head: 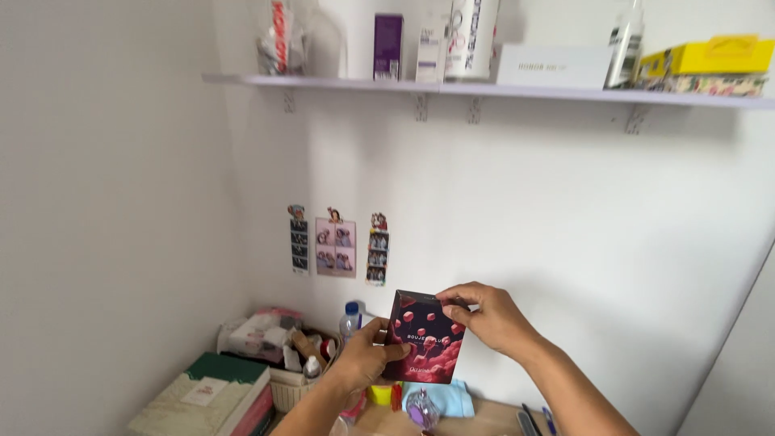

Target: Tidying items on a desk and shelf, organizing personal belongings, and cleaning a desk drawer with a cloth.

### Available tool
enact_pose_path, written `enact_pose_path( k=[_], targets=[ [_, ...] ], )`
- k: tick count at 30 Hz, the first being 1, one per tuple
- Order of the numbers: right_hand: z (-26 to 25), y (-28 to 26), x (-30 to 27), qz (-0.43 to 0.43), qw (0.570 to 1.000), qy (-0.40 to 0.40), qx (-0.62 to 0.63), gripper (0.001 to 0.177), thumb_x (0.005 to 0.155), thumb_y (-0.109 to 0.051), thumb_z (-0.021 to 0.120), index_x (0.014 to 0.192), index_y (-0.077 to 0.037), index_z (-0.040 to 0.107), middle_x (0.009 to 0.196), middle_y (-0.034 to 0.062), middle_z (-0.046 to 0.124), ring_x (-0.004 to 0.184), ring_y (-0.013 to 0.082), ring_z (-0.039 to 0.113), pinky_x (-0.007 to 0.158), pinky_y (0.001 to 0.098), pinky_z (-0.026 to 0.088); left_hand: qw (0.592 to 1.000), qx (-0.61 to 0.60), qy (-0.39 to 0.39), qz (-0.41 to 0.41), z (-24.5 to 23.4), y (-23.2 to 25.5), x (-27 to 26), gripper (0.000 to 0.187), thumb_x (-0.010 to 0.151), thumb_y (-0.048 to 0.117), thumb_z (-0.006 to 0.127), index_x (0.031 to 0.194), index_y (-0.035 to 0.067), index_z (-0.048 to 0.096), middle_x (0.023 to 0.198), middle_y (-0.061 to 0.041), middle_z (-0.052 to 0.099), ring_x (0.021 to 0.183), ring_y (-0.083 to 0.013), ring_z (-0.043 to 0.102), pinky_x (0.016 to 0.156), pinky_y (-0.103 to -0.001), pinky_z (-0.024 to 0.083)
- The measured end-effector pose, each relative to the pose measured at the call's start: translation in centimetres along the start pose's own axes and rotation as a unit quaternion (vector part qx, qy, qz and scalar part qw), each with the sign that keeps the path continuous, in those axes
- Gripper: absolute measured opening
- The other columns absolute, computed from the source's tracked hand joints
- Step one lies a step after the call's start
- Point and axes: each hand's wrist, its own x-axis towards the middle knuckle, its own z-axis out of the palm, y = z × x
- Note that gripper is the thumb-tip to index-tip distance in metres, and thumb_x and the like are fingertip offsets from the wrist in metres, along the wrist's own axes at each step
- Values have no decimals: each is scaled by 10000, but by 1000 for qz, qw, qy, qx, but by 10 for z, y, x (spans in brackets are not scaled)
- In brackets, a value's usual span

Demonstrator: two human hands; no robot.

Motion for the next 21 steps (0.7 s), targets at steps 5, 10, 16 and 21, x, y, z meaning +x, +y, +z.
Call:
enact_pose_path(
  k=[5, 10, 16, 21],
  targets=[
    [39, 54, 4, 59, 998, -27, 23, 228, 873, -183, 741, 1087, -148, 811, 1095, 34, 816, 955, 159, 766, 871, 303, 623, 998, -14, 18, -64, 9, -60, 22, 385, 891, 153, 757, 1243, 114, 605, 1081, -55, 709, 901, -215, 735, 698, -383, 595],
    [77, 102, 26, 55, 997, -44, 16, 136, 850, -180, 765, 965, -120, 807, 1106, -26, 783, 967, 145, 740, 894, 323, 592, 992, -49, 37, -108, 5, -111, 47, 417, 874, 150, 768, 1256, 122, 602, 1085, -57, 727, 939, -224, 747, 720, -397, 615],
    [121, 128, 50, 34, 993, -104, -33, 108, 883, -208, 738, 867, -105, 769, 991, -29, 734, 1001, 139, 686, 972, 330, 550, 978, -94, 71, -174, -9, -154, 65, 472, 869, 153, 790, 1293, 138, 583, 1123, -44, 683, 1015, -238, 727, 774, -464, 660],
    [165, 159, 80, -65, 980, -159, -98, 77, 905, -147, 696, 899, -75, 721, 961, 7, 707, 1026, 162, 632, 949, 358, 511, 972, -97, 107, -185, -27, -195, 81, 541, 825, 183, 833, 1309, 180, 591, 1123, -50, 683, 1003, -243, 723, 740, -459, 653]
  ],
)
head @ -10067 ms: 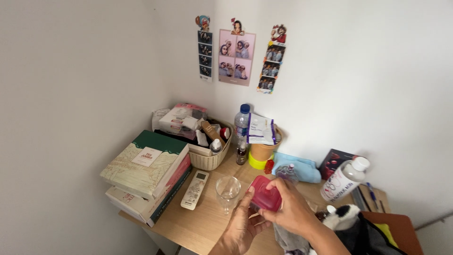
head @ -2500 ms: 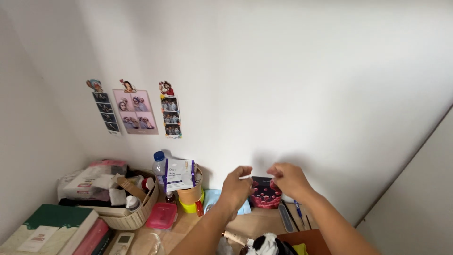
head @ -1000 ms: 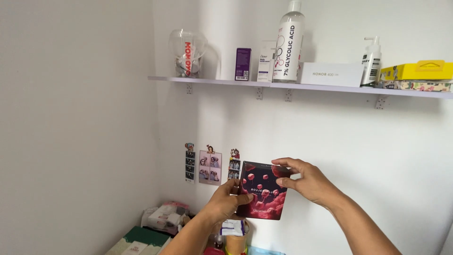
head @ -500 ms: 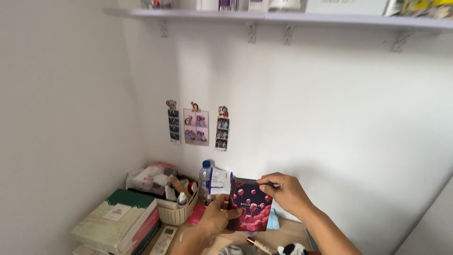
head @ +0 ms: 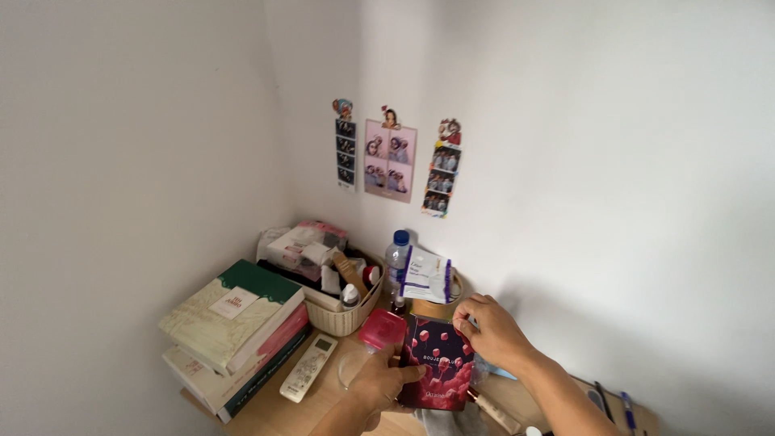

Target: Tidying items on a desk and shelf, organizing personal belongings, and cleaning a desk drawer with a cloth.

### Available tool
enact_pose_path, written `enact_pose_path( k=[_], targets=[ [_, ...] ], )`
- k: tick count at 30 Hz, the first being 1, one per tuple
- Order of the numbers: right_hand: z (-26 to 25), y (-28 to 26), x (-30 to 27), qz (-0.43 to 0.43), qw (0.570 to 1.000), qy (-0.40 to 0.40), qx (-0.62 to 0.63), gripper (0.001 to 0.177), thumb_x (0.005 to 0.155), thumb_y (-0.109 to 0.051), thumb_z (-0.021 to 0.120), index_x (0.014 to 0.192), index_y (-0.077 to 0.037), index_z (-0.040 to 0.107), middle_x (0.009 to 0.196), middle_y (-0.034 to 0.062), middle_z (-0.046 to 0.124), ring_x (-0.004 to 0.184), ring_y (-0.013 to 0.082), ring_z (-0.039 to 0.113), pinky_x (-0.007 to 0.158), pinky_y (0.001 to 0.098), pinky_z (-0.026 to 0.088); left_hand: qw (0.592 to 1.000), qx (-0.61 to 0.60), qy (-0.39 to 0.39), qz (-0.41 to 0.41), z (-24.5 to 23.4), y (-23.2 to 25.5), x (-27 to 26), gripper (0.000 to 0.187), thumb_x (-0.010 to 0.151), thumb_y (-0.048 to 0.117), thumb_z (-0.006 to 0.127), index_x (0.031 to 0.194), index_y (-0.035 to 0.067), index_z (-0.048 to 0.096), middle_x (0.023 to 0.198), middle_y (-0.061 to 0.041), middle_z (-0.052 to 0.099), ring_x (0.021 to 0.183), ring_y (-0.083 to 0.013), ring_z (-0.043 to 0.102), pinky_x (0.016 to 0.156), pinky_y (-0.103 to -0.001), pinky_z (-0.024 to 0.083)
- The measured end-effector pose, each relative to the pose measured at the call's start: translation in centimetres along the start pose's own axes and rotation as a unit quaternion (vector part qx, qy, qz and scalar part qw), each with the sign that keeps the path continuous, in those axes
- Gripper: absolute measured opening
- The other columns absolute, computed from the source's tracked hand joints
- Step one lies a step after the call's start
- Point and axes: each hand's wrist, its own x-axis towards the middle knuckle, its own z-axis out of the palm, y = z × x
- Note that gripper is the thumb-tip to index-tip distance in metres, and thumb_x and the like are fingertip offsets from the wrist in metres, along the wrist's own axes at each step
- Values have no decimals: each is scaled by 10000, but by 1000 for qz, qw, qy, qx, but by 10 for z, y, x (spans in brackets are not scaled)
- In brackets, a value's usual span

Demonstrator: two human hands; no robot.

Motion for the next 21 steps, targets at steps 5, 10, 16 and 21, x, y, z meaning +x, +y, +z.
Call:
enact_pose_path(
  k=[5, 10, 16, 21],
  targets=[
    [17, -5, 20, 23, 997, -48, 48, 75, 897, -141, 716, 906, -67, 724, 954, 28, 730, 929, 154, 684, 873, 342, 547, 1000, -16, 14, -13, -19, -7, 10, 536, 827, 189, 824, 1304, 127, 587, 1157, -73, 677, 996, -265, 734, 731, -469, 654],
    [27, 16, 23, 91, 981, -104, 137, 86, 879, -148, 749, 898, -65, 751, 864, 56, 777, 823, 150, 711, 788, 323, 576, 999, -9, 9, -30, -20, -10, 1, 540, 825, 190, 838, 1303, 132, 594, 1202, -69, 663, 1020, -256, 733, 748, -468, 664],
    [42, 26, 11, 22, 991, -111, 72, 15, 879, -53, 697, 882, -40, 691, 879, 58, 728, 804, 155, 686, 777, 342, 563, 998, -30, -20, -42, -14, -26, 3, 515, 836, 198, 804, 1297, 102, 597, 1202, -92, 670, 1053, -266, 734, 740, -485, 678],
    [55, 15, -8, -28, 987, -130, -87, 58, 901, 18, 637, 875, -33, 643, 915, 79, 660, 891, 177, 612, 787, 392, 510, 997, -37, -25, -67, -20, -50, -1, 548, 842, 201, 814, 1318, 97, 563, 1182, -116, 718, 1039, -274, 748, 750, -500, 672]
  ],
)
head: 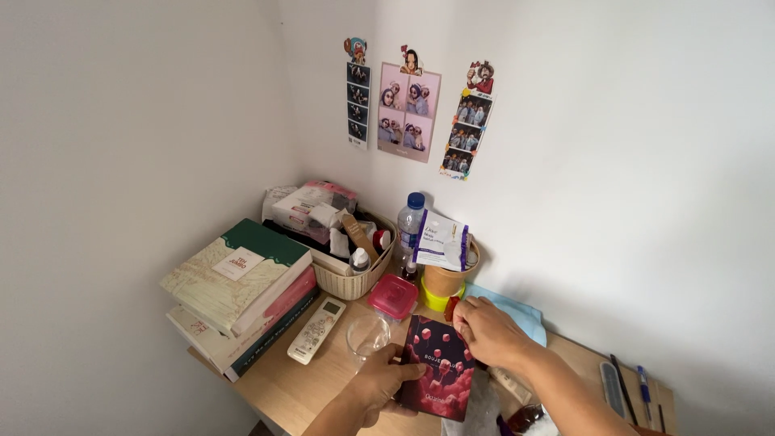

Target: Tidying items on a desk and shelf, organizing personal belongings, and cleaning a desk drawer with a cloth.

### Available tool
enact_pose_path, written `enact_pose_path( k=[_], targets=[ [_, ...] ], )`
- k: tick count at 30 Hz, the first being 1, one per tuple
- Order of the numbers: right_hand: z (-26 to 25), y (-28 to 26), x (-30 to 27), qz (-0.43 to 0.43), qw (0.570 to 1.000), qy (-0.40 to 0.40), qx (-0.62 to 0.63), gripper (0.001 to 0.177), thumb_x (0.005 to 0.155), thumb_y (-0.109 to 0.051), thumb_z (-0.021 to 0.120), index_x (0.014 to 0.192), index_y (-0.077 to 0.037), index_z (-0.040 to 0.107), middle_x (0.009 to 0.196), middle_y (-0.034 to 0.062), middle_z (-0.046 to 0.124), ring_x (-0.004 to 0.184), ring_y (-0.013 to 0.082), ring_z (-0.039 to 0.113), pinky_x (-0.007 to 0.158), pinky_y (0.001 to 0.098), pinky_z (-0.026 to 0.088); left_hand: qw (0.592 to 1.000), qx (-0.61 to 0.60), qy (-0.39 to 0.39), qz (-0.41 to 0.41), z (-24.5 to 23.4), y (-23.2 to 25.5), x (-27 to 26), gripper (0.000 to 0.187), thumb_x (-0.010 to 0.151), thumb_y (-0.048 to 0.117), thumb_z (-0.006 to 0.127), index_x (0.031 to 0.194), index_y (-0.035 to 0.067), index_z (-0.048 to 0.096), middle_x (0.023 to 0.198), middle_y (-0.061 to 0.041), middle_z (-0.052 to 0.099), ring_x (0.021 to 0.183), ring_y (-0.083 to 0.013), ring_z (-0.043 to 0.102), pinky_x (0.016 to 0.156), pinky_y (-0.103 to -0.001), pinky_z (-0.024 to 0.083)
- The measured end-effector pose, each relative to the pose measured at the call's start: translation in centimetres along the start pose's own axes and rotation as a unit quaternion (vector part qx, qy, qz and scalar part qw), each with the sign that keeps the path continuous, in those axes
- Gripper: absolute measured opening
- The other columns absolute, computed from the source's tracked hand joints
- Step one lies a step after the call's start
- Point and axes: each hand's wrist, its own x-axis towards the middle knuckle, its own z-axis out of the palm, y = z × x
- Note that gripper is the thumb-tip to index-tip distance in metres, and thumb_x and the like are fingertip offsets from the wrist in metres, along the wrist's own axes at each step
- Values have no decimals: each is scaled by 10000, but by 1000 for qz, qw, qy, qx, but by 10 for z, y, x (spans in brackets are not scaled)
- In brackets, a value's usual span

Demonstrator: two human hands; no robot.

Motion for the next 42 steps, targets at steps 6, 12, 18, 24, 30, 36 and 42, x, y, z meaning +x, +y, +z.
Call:
enact_pose_path(
  k=[6, 12, 18, 24, 30, 36, 42],
  targets=[
    [27, 20, 12, 54, 985, -34, 162, 38, 876, -90, 738, 886, -56, 721, 834, 43, 780, 770, 143, 717, 743, 326, 571, 1000, 12, -8, -19, -7, -22, 0, 490, 883, 236, 783, 1313, 104, 588, 1132, -89, 741, 958, -225, 746, 703, -429, 667],
    [47, 35, 18, 79, 987, -60, 126, 55, 888, -122, 735, 899, -73, 712, 846, 27, 769, 789, 129, 708, 747, 315, 568, 999, 27, 1, -19, 0, -30, 7, 436, 938, 285, 702, 1327, 121, 593, 1014, -101, 763, 728, -223, 724, 584, -360, 598],
    [55, 24, 14, 33, 994, -59, 80, 47, 863, -5, 594, 866, -45, 619, 828, 109, 726, 784, 227, 685, 733, 387, 540, 999, 29, 39, -19, 5, -35, 4, 359, 940, 292, 670, 1276, 175, 618, 1055, -31, 737, 810, -179, 729, 641, -375, 618],
    [67, 7, 33, -1, 995, 67, 74, 55, 854, -29, 612, 906, -45, 623, 853, 143, 738, 823, 298, 717, 751, 430, 545, 835, 497, 207, 115, 15, -31, 11, 277, 936, 339, 671, 1087, 112, 717, 1057, -132, 721, 1005, -304, 689, 891, -449, 559],
    [59, -16, 66, -24, 983, 139, 120, 191, 842, -21, 644, 1018, -74, 695, 947, 139, 761, 883, 318, 744, 774, 415, 566, 833, 454, 268, 169, 12, 59, -32, 270, 999, 266, 524, 1045, 124, 749, 1046, -165, 733, 960, -314, 724, 885, -469, 577],
    [85, -6, 106, -66, 979, 184, 56, 364, 741, 52, 676, 1066, -75, 778, 1048, 148, 739, 950, 339, 724, 838, 396, 574, 834, 462, 273, 133, -41, 81, 56, 313, 928, 287, 621, 1137, 93, 749, 1186, -215, 717, 1137, -384, 682, 989, -455, 548],
    [72, -42, 105, -23, 988, 149, 19, 503, 732, -80, 793, 1222, -33, 688, 1179, 189, 661, 1040, 377, 672, 900, 424, 553, 860, 452, 235, 19, -45, 92, 84, 403, 902, 316, 671, 1219, 71, 712, 1318, -142, 667, 1262, -313, 618, 1092, -463, 426]
  ],
)
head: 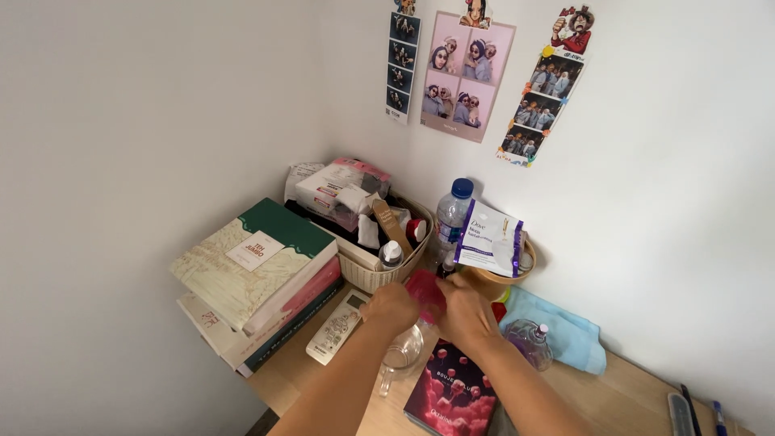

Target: Tidying items on a desk and shelf, organizing personal belongings, and cleaning a desk drawer with a cloth.

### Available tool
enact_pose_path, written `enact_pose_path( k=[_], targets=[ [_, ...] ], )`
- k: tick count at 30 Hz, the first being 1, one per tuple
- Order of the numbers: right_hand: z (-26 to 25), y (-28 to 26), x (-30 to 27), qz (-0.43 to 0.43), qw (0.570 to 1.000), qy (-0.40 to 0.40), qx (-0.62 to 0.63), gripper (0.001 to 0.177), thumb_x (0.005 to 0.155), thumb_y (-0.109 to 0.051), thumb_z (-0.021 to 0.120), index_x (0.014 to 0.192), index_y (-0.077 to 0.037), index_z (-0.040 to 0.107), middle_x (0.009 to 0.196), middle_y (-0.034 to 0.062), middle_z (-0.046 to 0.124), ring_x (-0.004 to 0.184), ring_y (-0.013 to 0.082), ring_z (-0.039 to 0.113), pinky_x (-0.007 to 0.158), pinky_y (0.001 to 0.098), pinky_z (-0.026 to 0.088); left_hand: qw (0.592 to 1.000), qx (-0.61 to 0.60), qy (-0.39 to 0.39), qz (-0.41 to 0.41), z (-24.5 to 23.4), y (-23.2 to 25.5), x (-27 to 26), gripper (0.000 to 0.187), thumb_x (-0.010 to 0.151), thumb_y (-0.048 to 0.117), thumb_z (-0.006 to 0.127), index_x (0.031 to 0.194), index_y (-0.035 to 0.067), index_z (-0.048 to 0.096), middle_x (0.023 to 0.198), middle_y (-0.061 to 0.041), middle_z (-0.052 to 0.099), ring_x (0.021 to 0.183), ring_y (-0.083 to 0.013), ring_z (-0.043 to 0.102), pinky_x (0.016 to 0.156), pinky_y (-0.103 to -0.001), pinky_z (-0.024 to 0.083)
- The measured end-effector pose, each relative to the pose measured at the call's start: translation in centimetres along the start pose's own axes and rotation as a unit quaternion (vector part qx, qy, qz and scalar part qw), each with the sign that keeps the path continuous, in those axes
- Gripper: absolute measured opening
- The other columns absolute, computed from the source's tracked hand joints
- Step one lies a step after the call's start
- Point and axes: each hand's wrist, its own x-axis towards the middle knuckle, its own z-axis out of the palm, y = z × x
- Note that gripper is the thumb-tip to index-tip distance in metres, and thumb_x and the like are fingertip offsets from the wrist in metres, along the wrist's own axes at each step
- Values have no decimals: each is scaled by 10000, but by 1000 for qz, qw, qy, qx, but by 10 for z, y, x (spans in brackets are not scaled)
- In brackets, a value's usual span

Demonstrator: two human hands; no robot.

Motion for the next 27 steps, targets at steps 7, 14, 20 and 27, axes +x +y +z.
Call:
enact_pose_path(
  k=[7, 14, 20, 27],
  targets=[
    [-1, 4, 3, 19, 998, -56, 2, 876, 679, -272, 900, 1389, 48, 501, 1353, 215, 513, 1193, 385, 592, 1007, 413, 504, 994, -95, 20, -58, 8, -4, 23, 358, 890, 226, 626, 1188, 65, 740, 1253, -153, 720, 1214, -328, 658, 1046, -447, 473],
    [-3, 5, -1, 41, 997, -59, 8, 925, 667, -305, 904, 1426, 22, 487, 1345, 191, 500, 1228, 357, 565, 1049, 396, 482, 982, -188, 6, -32, 22, -20, 41, 355, 880, 168, 589, 1146, -16, 735, 1184, -227, 724, 1085, -357, 725, 903, -428, 569],
    [-8, 8, -11, 35, 998, -47, 7, 967, 631, -325, 921, 1432, 12, 496, 1320, 179, 515, 1222, 334, 573, 1061, 379, 481, 965, -257, -34, -39, 7, -16, 22, 402, 909, 278, 625, 1110, -51, 739, 1108, -221, 744, 969, -317, 729, 834, -432, 559],
    [-15, 9, -20, -4, 999, -13, 52, 991, 632, -325, 905, 1443, 21, 453, 1367, 183, 480, 1227, 336, 574, 1043, 387, 494, 922, -374, -92, -34, 25, -33, 63, 396, 946, 290, 673, 1249, 36, 676, 1205, -127, 703, 1077, -226, 649, 872, -394, 474]
  ],
)
